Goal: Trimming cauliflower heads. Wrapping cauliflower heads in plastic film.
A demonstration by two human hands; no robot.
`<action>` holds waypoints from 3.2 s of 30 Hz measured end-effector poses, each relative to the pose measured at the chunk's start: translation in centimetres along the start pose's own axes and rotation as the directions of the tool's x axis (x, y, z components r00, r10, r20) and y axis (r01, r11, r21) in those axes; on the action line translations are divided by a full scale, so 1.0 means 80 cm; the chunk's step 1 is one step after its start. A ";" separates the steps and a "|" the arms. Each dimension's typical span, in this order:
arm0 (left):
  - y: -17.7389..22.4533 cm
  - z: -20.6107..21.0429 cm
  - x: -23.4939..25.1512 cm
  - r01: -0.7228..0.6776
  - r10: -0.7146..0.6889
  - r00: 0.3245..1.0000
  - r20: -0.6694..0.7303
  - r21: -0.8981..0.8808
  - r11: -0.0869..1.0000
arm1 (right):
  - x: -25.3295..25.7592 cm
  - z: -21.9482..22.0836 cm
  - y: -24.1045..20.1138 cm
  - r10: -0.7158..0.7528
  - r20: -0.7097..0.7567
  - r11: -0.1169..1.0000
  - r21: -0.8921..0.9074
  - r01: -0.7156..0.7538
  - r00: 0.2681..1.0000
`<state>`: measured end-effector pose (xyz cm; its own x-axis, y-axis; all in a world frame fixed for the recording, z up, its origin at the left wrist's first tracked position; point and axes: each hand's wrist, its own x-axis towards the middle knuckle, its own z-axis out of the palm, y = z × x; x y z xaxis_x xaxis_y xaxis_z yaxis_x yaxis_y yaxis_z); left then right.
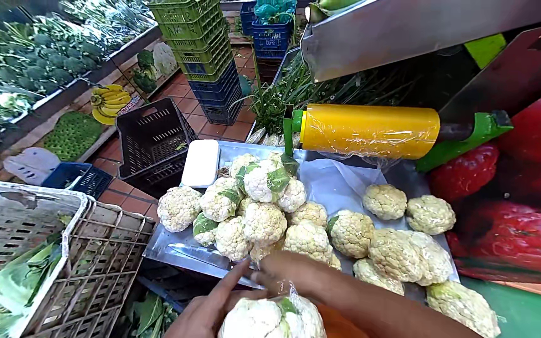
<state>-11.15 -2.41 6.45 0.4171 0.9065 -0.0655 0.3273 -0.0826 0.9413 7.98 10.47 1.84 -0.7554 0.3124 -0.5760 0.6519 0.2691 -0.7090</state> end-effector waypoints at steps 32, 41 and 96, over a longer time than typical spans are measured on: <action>-0.103 -0.002 0.021 -0.165 0.171 0.984 -0.041 -0.544 0.823 | -0.127 0.017 0.081 -0.335 -0.244 0.806 0.427 0.411 0.910; -0.057 0.012 0.023 -0.083 0.074 0.996 -0.045 -0.264 0.961 | -0.137 -0.051 -0.032 -0.100 -0.278 0.978 0.150 0.146 0.955; -0.020 0.035 0.078 -0.511 0.503 0.859 0.096 0.079 0.856 | -0.099 0.028 0.010 0.168 -0.026 0.766 0.633 -0.114 0.985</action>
<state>-6.71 2.18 3.56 0.6047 0.6968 0.3858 0.1342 -0.5666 0.8130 14.33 6.16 4.93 -0.6331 0.3769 -0.6761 0.5430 -0.4062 -0.7349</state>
